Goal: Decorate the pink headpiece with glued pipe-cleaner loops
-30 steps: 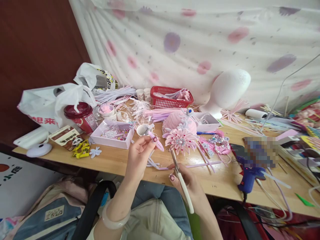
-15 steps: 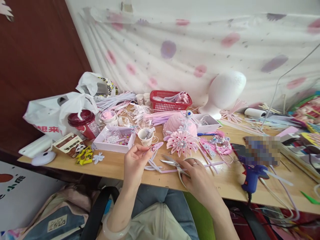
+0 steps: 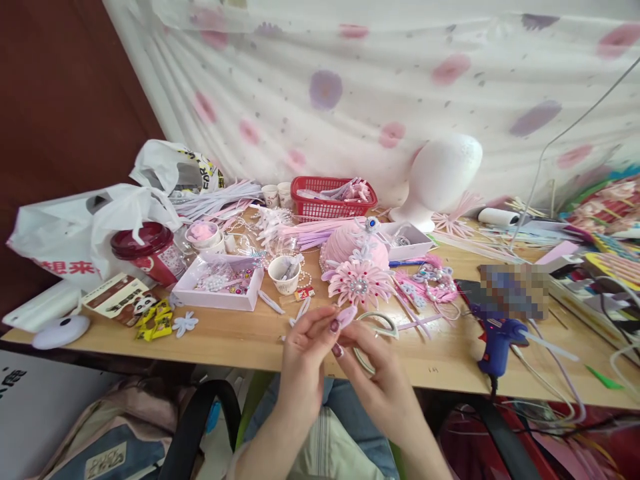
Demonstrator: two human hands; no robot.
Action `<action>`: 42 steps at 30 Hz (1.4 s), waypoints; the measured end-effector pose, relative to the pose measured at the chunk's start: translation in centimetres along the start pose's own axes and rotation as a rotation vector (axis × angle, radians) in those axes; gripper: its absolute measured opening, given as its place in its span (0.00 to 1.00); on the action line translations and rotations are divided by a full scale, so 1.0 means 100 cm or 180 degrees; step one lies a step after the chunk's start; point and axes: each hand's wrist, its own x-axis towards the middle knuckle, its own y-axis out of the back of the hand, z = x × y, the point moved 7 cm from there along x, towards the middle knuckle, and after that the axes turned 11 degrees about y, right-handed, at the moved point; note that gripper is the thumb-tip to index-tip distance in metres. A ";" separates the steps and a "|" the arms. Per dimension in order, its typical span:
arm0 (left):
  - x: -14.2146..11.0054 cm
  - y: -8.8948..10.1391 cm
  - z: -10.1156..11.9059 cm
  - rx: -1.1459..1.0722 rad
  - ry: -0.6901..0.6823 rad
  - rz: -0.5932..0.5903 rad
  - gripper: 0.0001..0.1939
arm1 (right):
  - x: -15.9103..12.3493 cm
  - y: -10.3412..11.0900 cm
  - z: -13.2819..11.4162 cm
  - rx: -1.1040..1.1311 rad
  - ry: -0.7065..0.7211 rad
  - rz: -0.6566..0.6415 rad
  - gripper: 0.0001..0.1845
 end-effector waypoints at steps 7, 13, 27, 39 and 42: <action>0.005 -0.004 0.000 0.0175 -0.0042 -0.0014 0.21 | -0.006 -0.010 0.018 0.0686 -0.0237 0.0376 0.07; 0.012 -0.011 0.042 0.1457 -0.0677 -0.0431 0.21 | 0.006 0.001 0.018 0.0747 -0.0455 -0.0275 0.15; 0.000 -0.011 0.058 0.3256 -0.1713 0.0447 0.10 | 0.009 0.020 0.008 -0.0986 0.0551 0.0776 0.11; -0.013 -0.018 0.055 0.3588 -0.2304 0.0403 0.06 | 0.004 0.028 0.003 -0.1391 0.0805 0.1005 0.08; -0.019 -0.025 0.053 0.3825 -0.2666 0.0485 0.08 | 0.001 0.026 0.002 -0.1510 0.0880 0.1196 0.09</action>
